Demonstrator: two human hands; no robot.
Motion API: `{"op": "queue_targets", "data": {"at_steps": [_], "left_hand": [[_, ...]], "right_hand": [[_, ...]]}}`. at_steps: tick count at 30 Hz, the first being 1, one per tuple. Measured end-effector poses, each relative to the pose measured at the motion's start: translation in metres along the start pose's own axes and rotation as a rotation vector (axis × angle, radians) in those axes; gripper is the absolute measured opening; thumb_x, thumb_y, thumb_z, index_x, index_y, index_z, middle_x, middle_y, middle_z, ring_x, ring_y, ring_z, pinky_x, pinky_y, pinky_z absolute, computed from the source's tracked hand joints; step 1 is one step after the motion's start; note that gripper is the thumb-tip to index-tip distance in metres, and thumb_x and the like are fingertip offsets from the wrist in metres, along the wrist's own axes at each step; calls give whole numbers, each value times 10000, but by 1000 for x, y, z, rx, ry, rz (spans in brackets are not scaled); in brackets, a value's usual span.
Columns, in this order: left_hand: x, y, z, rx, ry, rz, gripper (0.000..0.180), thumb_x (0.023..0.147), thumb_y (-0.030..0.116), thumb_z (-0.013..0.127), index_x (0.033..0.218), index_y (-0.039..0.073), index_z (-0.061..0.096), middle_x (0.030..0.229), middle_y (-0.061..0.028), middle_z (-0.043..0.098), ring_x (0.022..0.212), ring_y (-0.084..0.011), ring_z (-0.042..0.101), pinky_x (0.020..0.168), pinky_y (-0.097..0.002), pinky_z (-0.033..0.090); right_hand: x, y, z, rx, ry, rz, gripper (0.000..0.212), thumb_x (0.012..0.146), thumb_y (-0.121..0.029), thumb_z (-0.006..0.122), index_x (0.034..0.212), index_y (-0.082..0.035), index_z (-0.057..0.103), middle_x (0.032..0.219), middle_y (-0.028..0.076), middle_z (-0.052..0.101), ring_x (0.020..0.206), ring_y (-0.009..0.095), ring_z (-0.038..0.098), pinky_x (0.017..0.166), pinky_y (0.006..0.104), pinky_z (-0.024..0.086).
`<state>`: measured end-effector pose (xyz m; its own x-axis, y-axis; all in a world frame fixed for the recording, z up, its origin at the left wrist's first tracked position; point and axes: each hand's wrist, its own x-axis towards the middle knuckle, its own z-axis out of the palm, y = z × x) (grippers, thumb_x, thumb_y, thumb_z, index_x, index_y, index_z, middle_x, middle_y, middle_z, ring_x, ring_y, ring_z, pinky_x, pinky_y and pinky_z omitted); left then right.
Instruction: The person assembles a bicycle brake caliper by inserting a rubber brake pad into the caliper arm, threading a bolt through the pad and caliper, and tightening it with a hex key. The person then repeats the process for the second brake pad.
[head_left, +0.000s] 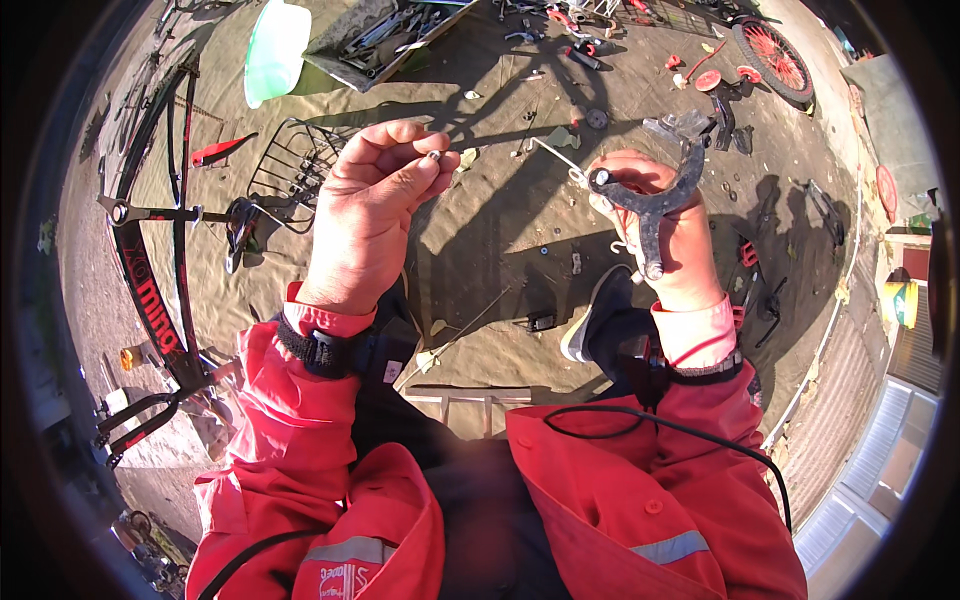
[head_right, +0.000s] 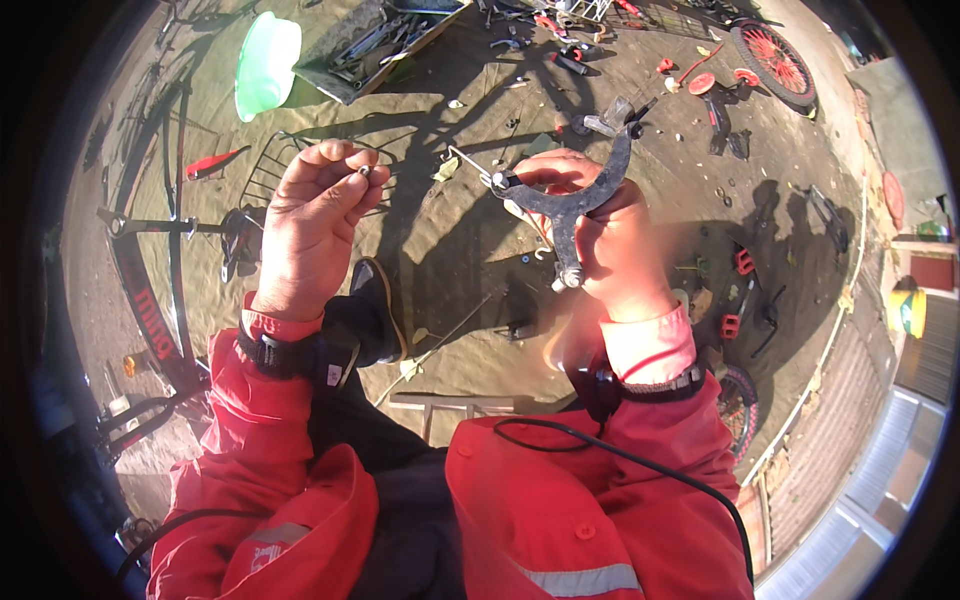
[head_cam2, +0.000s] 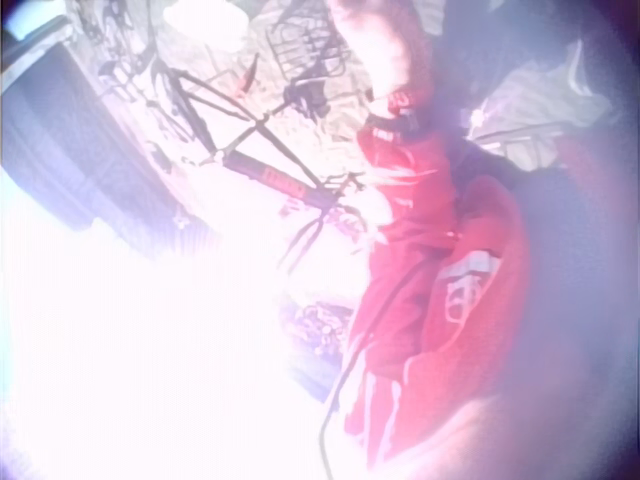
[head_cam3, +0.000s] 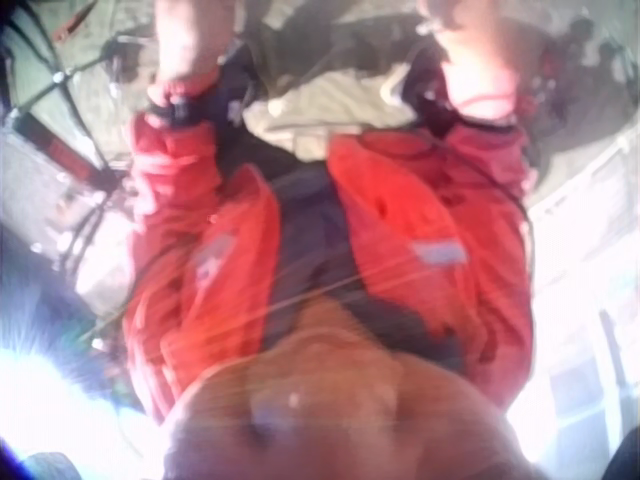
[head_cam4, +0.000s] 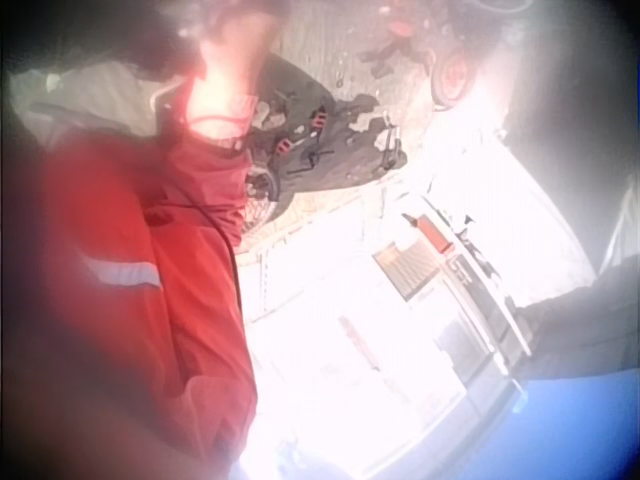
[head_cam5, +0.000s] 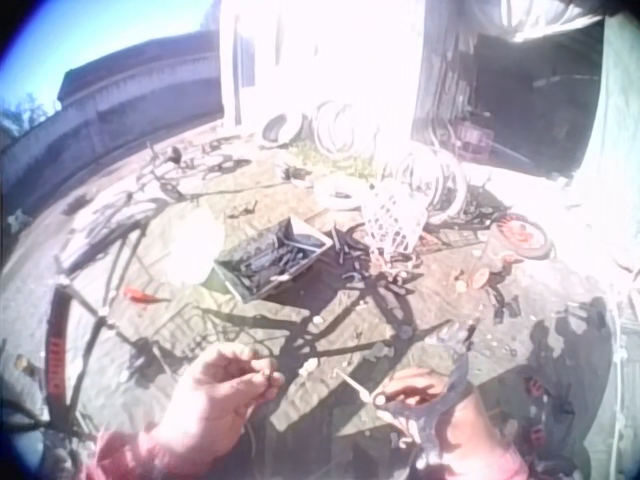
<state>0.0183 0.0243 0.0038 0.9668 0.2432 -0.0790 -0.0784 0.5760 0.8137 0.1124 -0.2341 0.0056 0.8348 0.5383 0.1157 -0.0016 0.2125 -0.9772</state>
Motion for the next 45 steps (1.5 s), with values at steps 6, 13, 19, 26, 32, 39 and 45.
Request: {"op": "queue_targets", "data": {"at_steps": [6,13,19,26,32,39,45], "left_hand": [[-5,-6,25,239,-146,360,341,876,-123,644,1169,37,574,1128,-83,656,1086,-177,633,968,-312,490],[-4,-9,30,218,-139,352,345,874,-120,653,1172,30,567,1134,-78,645,1084,-165,626,969,-313,490],[1,1,5,121,87,165,177,953,14,608,1130,24,606,1043,-74,681,909,-156,668,745,-236,494],[2,8,-27,45,156,-5,161,955,36,596,1105,86,627,1009,-15,663,902,-139,636,761,-233,465],[8,1,-45,90,218,-143,135,952,101,600,1083,80,624,959,-11,643,847,-127,633,690,-235,456],[69,-81,-32,817,-98,-533,201,942,193,636,1054,26,633,791,19,587,664,-72,534,598,-225,419],[113,-210,-23,1353,-463,-385,286,874,285,640,980,22,679,783,-130,679,722,-255,660,677,-378,507]], "right_hand": [[2,6,11,-18,-7,27,199,891,6,639,1084,39,671,1008,54,670,816,72,601,680,213,469],[4,4,17,-96,-28,-9,191,887,-1,641,1071,39,673,898,36,665,734,70,583,625,214,445],[1,-4,-2,-33,50,48,229,900,-22,651,1119,44,664,967,55,691,814,77,631,690,194,478],[-8,-10,-29,-72,129,-15,285,924,-25,625,1191,73,616,1095,101,687,1006,168,665,938,301,533],[-23,-20,-47,19,147,-1,271,916,8,633,1181,64,624,1119,115,680,1019,188,669,955,313,537],[-43,-30,-86,213,22,-211,306,911,44,591,1211,97,573,1177,203,636,1000,233,648,884,325,545],[-64,-55,-112,-25,385,-22,346,891,-200,717,1130,13,584,1079,153,556,534,72,407,493,192,332]]}}
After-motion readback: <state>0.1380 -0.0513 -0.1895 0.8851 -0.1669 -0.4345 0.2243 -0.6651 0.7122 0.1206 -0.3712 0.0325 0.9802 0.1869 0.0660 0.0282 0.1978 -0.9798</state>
